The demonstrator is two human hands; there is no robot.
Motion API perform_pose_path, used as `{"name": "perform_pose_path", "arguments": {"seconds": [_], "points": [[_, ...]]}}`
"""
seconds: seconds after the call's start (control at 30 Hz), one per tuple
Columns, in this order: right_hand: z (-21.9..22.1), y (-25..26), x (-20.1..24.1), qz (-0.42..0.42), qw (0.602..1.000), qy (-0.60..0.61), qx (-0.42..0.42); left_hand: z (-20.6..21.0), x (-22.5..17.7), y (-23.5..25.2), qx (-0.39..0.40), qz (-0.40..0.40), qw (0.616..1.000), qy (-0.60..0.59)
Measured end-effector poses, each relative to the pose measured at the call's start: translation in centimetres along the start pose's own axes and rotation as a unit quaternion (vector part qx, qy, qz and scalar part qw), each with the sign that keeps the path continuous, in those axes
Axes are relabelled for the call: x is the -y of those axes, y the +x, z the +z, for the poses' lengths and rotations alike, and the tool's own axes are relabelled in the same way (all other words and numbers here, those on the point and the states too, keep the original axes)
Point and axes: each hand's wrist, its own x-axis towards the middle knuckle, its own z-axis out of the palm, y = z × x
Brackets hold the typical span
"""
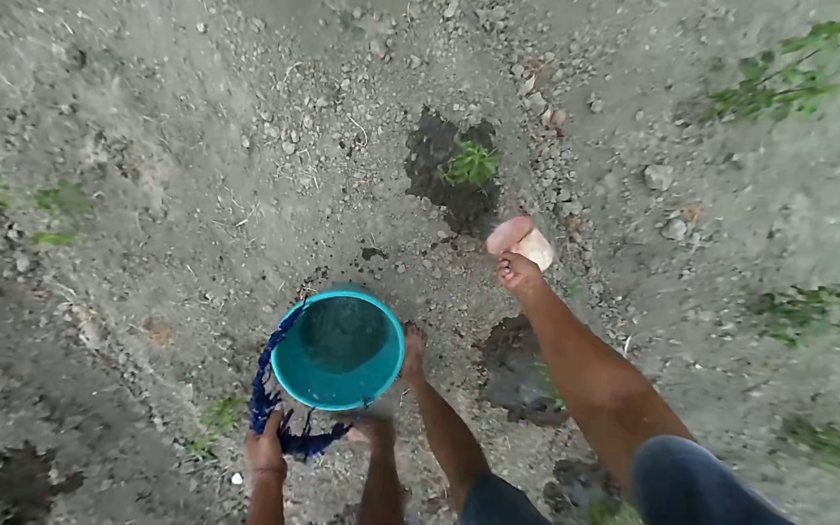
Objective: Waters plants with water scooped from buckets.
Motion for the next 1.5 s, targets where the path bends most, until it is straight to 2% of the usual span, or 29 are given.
{"name": "perform_pose_path", "arguments": {"seconds": [0.07,0.13,0.2,0.27,0.33,0.37,0.4,0.43,0.47,0.5,0.57,0.6,0.63,0.7,0.73,0.77,0.8,0.9,0.97,1.0,1.03,1.13,1.23,1.3,1.4,1.5], "points": [[-0.4,-0.6,-1.3,-0.03,0.998,-0.018,-0.045,-0.2,0.7,2.8,0.005,-0.031,1.0,0.001],[-2.5,-1.7,-3.1,-0.054,0.998,0.037,-0.014,0.1,1.2,5.3,0.029,-0.054,0.998,-0.029],[-6.3,-3.7,-5.4,-0.065,0.977,0.154,0.131,0.4,2.0,7.7,0.064,-0.076,0.992,-0.083],[-10.4,-6.5,-7.8,-0.039,0.942,0.18,0.282,0.4,2.1,9.1,0.116,-0.091,0.978,-0.147],[-12.9,-10.1,-9.4,-0.028,0.948,0.004,0.316,0.2,1.5,8.8,0.16,-0.103,0.964,-0.184],[-12.9,-12.1,-9.8,-0.049,0.938,-0.142,0.313,-0.3,1.2,8.2,0.181,-0.11,0.956,-0.202],[-11.8,-14.0,-10.2,-0.079,0.902,-0.287,0.312,-0.8,1.2,7.6,0.196,-0.113,0.949,-0.221],[-10.1,-15.6,-10.8,-0.116,0.833,-0.428,0.33,-1.3,1.4,7.0,0.204,-0.116,0.942,-0.238],[-7.8,-16.9,-11.5,-0.16,0.732,-0.559,0.356,-1.5,1.8,6.5,0.21,-0.125,0.936,-0.253],[-4.7,-18.1,-12.4,-0.197,0.613,-0.671,0.368,-1.6,2.1,6.1,0.211,-0.134,0.931,-0.266],[2.1,-20.0,-15.7,-0.243,0.388,-0.828,0.325,-1.4,1.9,5.4,0.223,-0.143,0.919,-0.291],[5.0,-19.9,-17.9,-0.271,0.316,-0.861,0.292,-1.3,1.6,5.0,0.228,-0.145,0.914,-0.304],[7.3,-19.0,-20.0,-0.293,0.271,-0.879,0.262,-1.2,1.3,4.4,0.234,-0.148,0.908,-0.315],[10.3,-16.2,-23.0,-0.304,0.207,-0.902,0.227,-1.0,0.7,3.1,0.249,-0.157,0.894,-0.339],[10.9,-14.8,-24.0,-0.282,0.187,-0.915,0.219,-0.8,0.4,2.4,0.251,-0.165,0.887,-0.351],[11.3,-13.6,-24.5,-0.247,0.183,-0.924,0.227,-0.6,0.1,1.9,0.253,-0.17,0.881,-0.361],[11.3,-12.4,-25.0,-0.217,0.201,-0.921,0.253,-0.5,0.1,1.4,0.256,-0.174,0.876,-0.369],[10.2,-11.2,-25.6,-0.117,0.355,-0.868,0.327,-0.4,1.4,-1.5,0.264,-0.173,0.859,-0.402],[10.2,-11.8,-24.5,0.007,0.463,-0.812,0.355,-0.7,2.6,-3.6,0.266,-0.167,0.847,-0.428],[10.1,-12.0,-23.8,0.071,0.495,-0.784,0.369,-1.0,3.3,-4.7,0.258,-0.165,0.844,-0.441],[10.0,-12.3,-23.4,0.116,0.507,-0.762,0.386,-1.3,4.0,-5.7,0.246,-0.165,0.84,-0.454],[8.6,-12.9,-23.3,0.205,0.508,-0.702,0.455,-3.1,6.8,-8.6,0.209,-0.161,0.83,-0.492],[6.7,-15.0,-24.4,0.262,0.506,-0.637,0.52,-5.4,11.2,-11.6,0.148,-0.156,0.818,-0.533],[6.1,-17.1,-25.5,0.272,0.505,-0.607,0.551,-8.2,13.4,-13.0,0.099,-0.166,0.815,-0.547],[5.7,-20.2,-27.2,0.269,0.524,-0.564,0.578,-12.4,16.5,-14.4,0.037,-0.17,0.811,-0.558],[6.8,-22.7,-29.1,0.215,0.539,-0.566,0.586,-15.7,20.1,-14.8,-0.037,-0.182,0.822,-0.538]]}}
